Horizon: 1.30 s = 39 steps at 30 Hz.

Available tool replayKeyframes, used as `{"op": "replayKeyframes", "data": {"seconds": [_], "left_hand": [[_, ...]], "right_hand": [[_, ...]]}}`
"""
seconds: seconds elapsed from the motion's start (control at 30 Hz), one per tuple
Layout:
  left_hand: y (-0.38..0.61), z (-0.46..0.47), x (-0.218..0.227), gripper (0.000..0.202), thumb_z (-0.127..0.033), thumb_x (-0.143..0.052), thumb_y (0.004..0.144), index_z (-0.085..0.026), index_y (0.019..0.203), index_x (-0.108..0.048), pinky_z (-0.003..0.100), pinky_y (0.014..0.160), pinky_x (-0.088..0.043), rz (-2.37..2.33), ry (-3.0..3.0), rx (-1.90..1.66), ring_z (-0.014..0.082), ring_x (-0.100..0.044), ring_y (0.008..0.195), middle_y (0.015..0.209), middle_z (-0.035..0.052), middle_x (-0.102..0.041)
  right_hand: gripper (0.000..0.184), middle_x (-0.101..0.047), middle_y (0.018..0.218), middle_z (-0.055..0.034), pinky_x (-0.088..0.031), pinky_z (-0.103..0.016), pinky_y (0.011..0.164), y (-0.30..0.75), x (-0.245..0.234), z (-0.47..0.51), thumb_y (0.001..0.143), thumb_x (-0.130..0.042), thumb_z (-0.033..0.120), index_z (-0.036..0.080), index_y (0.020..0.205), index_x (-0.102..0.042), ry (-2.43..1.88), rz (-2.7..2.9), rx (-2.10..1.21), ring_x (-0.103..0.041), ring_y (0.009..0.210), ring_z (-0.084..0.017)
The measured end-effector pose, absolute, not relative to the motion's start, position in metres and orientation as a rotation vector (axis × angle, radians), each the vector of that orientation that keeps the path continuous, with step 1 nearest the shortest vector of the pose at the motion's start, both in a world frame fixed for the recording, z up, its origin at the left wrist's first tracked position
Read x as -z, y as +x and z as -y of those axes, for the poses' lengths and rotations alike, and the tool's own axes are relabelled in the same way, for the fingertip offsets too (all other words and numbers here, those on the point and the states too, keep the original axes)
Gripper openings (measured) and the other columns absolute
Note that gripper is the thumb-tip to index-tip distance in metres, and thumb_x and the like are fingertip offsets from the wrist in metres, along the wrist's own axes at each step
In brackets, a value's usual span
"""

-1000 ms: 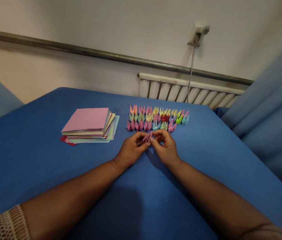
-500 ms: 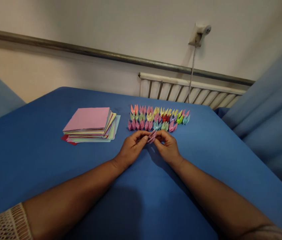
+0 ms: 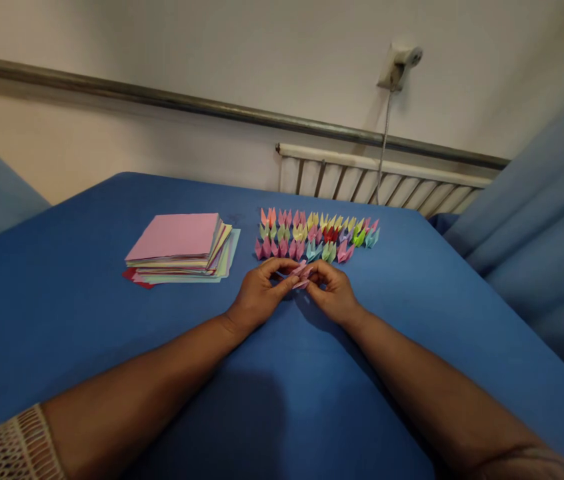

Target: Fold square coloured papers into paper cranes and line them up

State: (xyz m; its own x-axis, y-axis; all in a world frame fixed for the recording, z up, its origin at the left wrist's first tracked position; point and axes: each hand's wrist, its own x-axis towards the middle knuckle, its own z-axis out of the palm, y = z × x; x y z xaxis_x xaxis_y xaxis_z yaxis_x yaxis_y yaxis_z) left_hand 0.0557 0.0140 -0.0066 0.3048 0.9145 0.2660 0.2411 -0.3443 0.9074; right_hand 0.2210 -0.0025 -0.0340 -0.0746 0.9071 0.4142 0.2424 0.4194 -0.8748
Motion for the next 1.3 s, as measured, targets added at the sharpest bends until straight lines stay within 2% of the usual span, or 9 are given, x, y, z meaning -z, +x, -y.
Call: {"op": "replayKeyframes", "data": {"seconds": [0.13,0.27,0.4,0.6,0.87,0.97,1.1,1.2,1.3], "left_hand": [[0.054,-0.019,0.015,0.021,-0.037,-0.067,0.077,-0.016,0.08,-0.066,0.026,0.069,-0.048,-1.022,1.712,-0.967,0.0154,-0.06,0.073,0.077,0.0013,-0.066],[0.049,-0.024,0.023,0.015,-0.031,-0.067,0.074,-0.016,0.076,-0.063,0.026,0.065,-0.048,-1.032,1.669,-0.849,0.0141,-0.06,0.065,0.07,-0.0002,-0.064],[0.041,-0.028,0.018,0.012,-0.027,-0.068,0.071,-0.016,0.073,-0.062,0.028,0.068,-0.05,-0.996,1.699,-0.749,0.0151,-0.062,0.068,0.075,0.0013,-0.067],[0.032,-0.037,0.013,0.01,-0.026,-0.066,0.073,-0.016,0.076,-0.064,0.029,0.074,-0.05,-0.879,1.718,-0.702,0.0163,-0.064,0.074,0.078,0.0022,-0.069],[0.035,-0.031,0.019,0.014,-0.029,-0.061,0.081,-0.017,0.084,-0.065,0.027,0.072,-0.049,-0.893,1.931,-0.708,0.0158,-0.062,0.074,0.079,0.0018,-0.068],[0.035,-0.028,0.016,0.013,-0.028,-0.058,0.083,-0.018,0.085,-0.066,0.027,0.073,-0.048,-0.851,2.019,-0.718,0.0158,-0.062,0.076,0.082,0.002,-0.068],[0.034,-0.031,0.012,0.011,-0.026,-0.059,0.08,-0.018,0.082,-0.066,0.027,0.07,-0.046,-0.919,2.078,-0.7,0.0164,-0.061,0.074,0.08,0.0021,-0.067],[0.031,-0.035,0.011,0.012,-0.027,-0.061,0.077,-0.018,0.082,-0.067,0.028,0.071,-0.046,-0.994,2.135,-0.656,0.0172,-0.06,0.075,0.08,0.0023,-0.066],[0.028,-0.038,0.011,0.007,-0.024,-0.062,0.074,-0.019,0.074,-0.066,0.029,0.076,-0.046,-0.986,2.177,-0.62,0.0183,-0.061,0.081,0.087,0.0035,-0.067]], "right_hand": [[0.01,-0.064,0.073,0.0002,-0.046,-0.026,0.059,0.222,0.044,-0.002,0.079,-0.063,0.03,0.022,0.076,-0.06,-1.067,1.589,-0.859,-0.058,0.062,-0.013],[0.008,-0.063,0.071,0.0005,-0.047,-0.026,0.06,0.225,0.048,-0.004,0.078,-0.061,0.027,0.022,0.073,-0.06,-1.107,1.646,-0.89,-0.058,0.061,-0.013],[0.003,-0.064,0.073,0.0008,-0.046,-0.025,0.06,0.231,0.043,-0.004,0.075,-0.061,0.022,0.021,0.073,-0.06,-1.133,1.714,-0.87,-0.056,0.061,-0.012],[0.007,-0.063,0.072,0.0009,-0.045,-0.024,0.06,0.236,0.041,-0.004,0.075,-0.061,0.021,0.02,0.07,-0.057,-1.107,1.716,-0.856,-0.056,0.062,-0.011],[0.006,-0.061,0.073,0.0014,-0.044,-0.023,0.058,0.231,0.038,-0.001,0.076,-0.066,0.025,0.021,0.079,-0.062,-1.09,1.836,-0.772,-0.053,0.06,-0.011],[0.001,-0.062,0.074,0.0014,-0.044,-0.024,0.06,0.231,0.037,0.0,0.078,-0.063,0.021,0.021,0.078,-0.063,-1.076,1.881,-0.721,-0.054,0.062,-0.011],[0.01,-0.065,0.073,0.0014,-0.044,-0.024,0.06,0.232,0.038,-0.001,0.077,-0.058,0.013,0.021,0.077,-0.065,-1.088,1.905,-0.747,-0.056,0.062,-0.012],[0.008,-0.067,0.075,0.0005,-0.046,-0.026,0.063,0.233,0.039,-0.003,0.077,-0.061,0.016,0.021,0.077,-0.066,-1.092,1.863,-0.823,-0.058,0.065,-0.013],[0.004,-0.068,0.078,-0.0002,-0.048,-0.027,0.067,0.236,0.041,-0.006,0.078,-0.064,0.023,0.022,0.076,-0.066,-1.075,1.784,-0.948,-0.06,0.068,-0.014]]}}
